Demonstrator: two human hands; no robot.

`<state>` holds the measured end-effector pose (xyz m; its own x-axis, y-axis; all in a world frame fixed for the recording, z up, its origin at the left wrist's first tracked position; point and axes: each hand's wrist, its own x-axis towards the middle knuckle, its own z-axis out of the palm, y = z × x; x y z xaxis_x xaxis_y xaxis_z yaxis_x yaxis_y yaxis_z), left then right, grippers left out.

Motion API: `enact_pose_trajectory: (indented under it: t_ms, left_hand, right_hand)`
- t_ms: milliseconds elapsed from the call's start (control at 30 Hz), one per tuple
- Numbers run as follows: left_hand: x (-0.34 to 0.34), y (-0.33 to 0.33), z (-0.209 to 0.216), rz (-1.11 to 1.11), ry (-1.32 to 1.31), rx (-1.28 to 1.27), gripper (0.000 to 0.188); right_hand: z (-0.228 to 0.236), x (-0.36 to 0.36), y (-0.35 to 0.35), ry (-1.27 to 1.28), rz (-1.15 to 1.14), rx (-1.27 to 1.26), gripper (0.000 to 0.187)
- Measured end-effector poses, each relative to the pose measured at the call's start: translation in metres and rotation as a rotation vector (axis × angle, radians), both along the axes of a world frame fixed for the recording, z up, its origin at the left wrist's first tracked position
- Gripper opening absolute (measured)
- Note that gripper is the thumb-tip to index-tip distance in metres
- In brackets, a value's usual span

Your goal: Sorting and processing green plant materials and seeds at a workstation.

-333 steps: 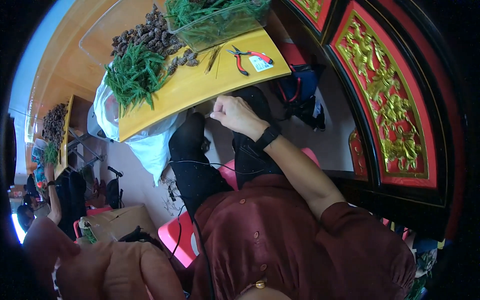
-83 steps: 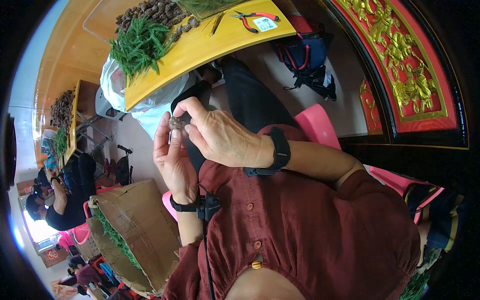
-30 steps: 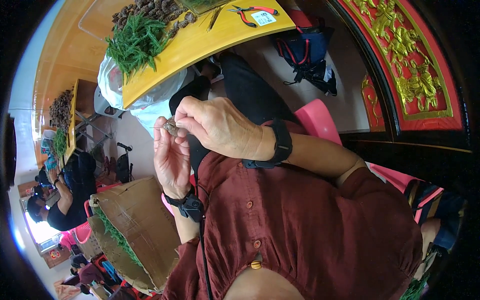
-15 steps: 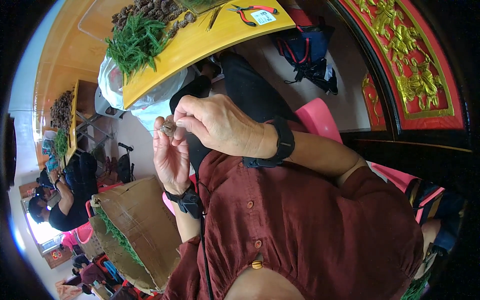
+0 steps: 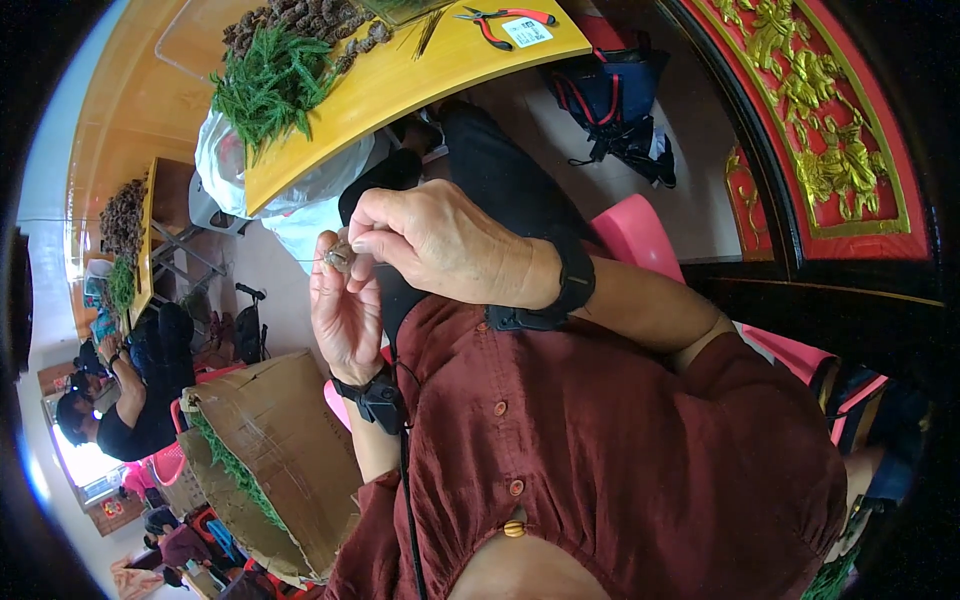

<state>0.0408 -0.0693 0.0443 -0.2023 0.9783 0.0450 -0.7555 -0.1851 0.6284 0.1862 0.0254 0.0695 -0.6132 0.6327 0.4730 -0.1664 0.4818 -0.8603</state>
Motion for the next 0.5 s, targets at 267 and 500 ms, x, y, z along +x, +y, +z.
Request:
enact_pose_trajectory:
  t_ms: [267, 500]
  left_hand:
    - [0.005, -0.0003, 0.0003, -0.01, 0.035, 0.007, 0.025]
    - [0.0025, 0.0004, -0.0031, -0.034, -0.047, 0.01, 0.024]
  right_hand:
    - [0.0022, 0.0002, -0.0027, -0.001, -0.035, -0.001, 0.003]
    - [0.0002, -0.0013, 0.0008, -0.008, -0.05, 0.017, 0.003]
